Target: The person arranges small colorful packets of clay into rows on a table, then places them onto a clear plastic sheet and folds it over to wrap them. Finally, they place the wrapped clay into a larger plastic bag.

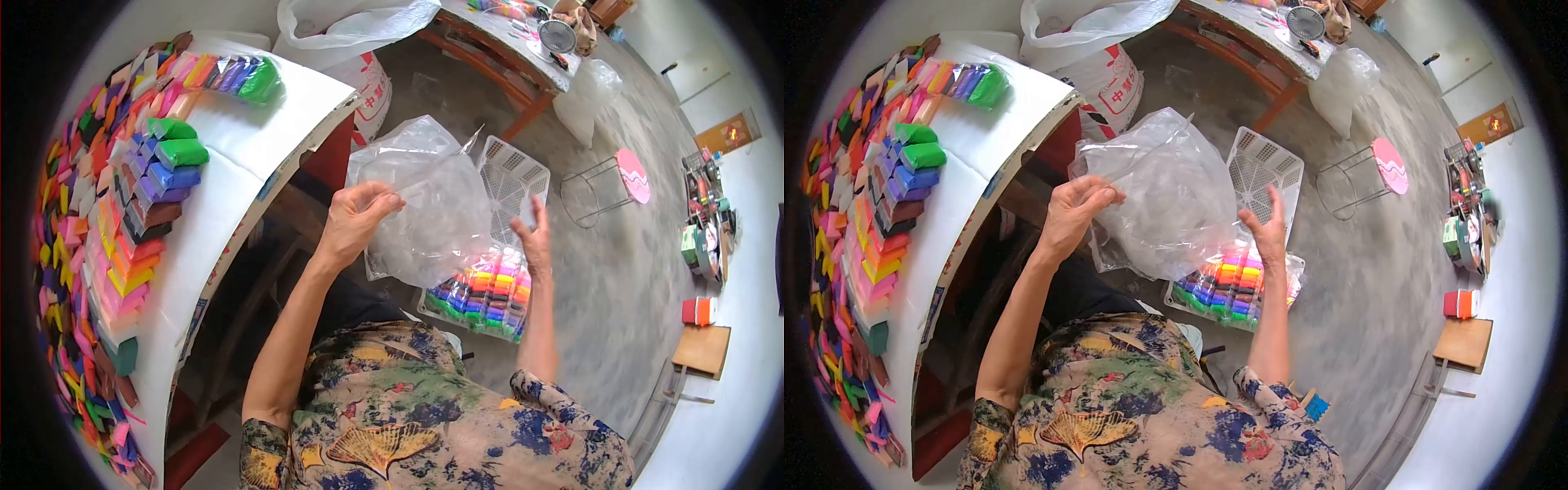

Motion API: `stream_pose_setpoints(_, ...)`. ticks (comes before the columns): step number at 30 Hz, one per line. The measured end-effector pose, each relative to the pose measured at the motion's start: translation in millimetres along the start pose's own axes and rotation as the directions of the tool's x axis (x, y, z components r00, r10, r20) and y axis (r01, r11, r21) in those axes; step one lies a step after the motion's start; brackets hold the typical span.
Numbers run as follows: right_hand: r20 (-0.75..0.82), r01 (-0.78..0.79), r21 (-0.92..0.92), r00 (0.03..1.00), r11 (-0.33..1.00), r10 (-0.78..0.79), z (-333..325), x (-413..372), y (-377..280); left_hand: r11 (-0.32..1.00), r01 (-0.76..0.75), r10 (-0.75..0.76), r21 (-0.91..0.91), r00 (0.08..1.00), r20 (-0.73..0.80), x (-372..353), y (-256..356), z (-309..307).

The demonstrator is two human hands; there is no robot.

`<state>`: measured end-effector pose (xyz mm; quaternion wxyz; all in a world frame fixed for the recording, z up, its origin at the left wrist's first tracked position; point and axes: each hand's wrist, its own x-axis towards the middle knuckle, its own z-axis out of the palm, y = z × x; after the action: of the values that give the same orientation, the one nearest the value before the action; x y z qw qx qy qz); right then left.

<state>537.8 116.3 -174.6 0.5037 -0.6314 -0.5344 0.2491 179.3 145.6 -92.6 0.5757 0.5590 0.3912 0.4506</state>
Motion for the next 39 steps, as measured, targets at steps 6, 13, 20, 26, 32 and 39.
stream_pose_setpoints(6,0.438,-0.357,0.229,0.869,0.905,0.232,24,-28,21,0.997,0.03,-0.033,-0.075,0.999,-0.037,-10,-17,-3)
stream_pose_setpoints(13,0.352,-0.304,0.18,0.908,0.936,0.227,7,-16,40,0.996,0.074,-0.062,0.042,0.968,-0.244,-33,-30,-6)
stream_pose_setpoints(20,0.351,-0.257,0.076,0.911,0.963,0.215,0,-18,51,0.993,0.1,-0.071,0.061,0.925,-0.373,-46,-41,4)
stream_pose_setpoints(26,0.183,-0.177,0.019,0.968,0.984,0.171,-25,-18,68,0.992,0.124,-0.115,-0.001,0.92,-0.375,-57,-11,-17)
stream_pose_setpoints(32,0.019,-0.196,0.063,0.981,0.979,0.195,22,-19,86,0.996,0.087,-0.073,0.039,0.959,-0.274,-92,15,-6)
stream_pose_setpoints(39,-0.118,-0.345,-0.2,0.937,0.917,0.328,112,-12,190,0.998,0.034,-0.045,-0.044,0.954,-0.296,-111,22,-1)
